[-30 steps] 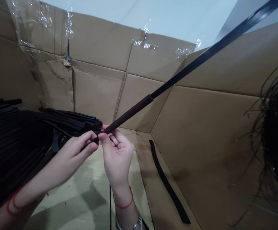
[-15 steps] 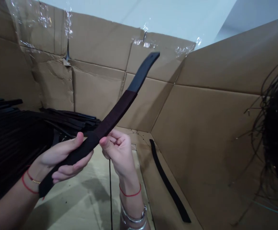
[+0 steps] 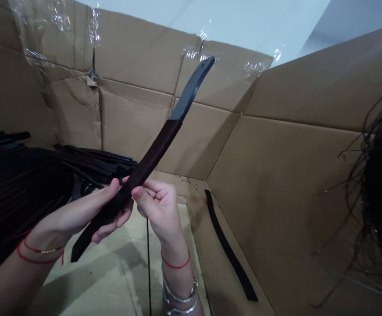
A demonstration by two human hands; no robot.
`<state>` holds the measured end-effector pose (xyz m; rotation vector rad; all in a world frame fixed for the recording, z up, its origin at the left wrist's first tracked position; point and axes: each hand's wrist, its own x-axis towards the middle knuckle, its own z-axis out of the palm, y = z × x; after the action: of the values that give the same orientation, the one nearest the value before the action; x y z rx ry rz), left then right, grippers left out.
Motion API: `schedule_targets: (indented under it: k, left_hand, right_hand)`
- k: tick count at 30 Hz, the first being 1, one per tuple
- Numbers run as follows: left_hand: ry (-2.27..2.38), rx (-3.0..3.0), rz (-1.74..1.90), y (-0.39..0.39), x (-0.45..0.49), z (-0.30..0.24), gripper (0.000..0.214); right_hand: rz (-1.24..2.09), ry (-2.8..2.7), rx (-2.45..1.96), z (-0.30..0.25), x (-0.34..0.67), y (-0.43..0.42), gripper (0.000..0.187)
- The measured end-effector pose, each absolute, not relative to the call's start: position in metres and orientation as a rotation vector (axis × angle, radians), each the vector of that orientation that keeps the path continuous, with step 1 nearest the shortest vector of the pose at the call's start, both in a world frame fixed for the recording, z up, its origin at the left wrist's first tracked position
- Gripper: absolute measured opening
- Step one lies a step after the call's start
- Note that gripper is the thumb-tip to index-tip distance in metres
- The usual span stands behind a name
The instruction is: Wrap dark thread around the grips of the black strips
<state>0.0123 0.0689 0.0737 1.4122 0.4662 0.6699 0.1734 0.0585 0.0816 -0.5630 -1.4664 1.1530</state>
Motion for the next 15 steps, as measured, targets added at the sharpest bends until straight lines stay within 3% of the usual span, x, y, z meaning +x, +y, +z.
schedule_targets:
  k: [6,11,13,15]
  left_hand:
    - [0.453,1.218,0.78,0.074,0.015,0.074,0.055]
    - [0.449,1.21,0.89,0.067,0.007,0.084,0.055]
    - [0.455,1.174,1.02,0.066,-0.003,0.092,0.054]
    - [0.48,1.143,1.235,0.068,-0.017,0.098,0.052]
  right_hand:
    - [1.067,-1.613,-0.699,0.089,0.159,0.052,0.034]
    - [0.97,-1.448,-0.943,0.06,0.163,0.028,0.076]
    - [1.037,-1.443,-1.155,0.023,0.179,-0.005,0.071]
    - [1.061,-1.445,-1.404,-0.018,0.203,-0.052,0.054]
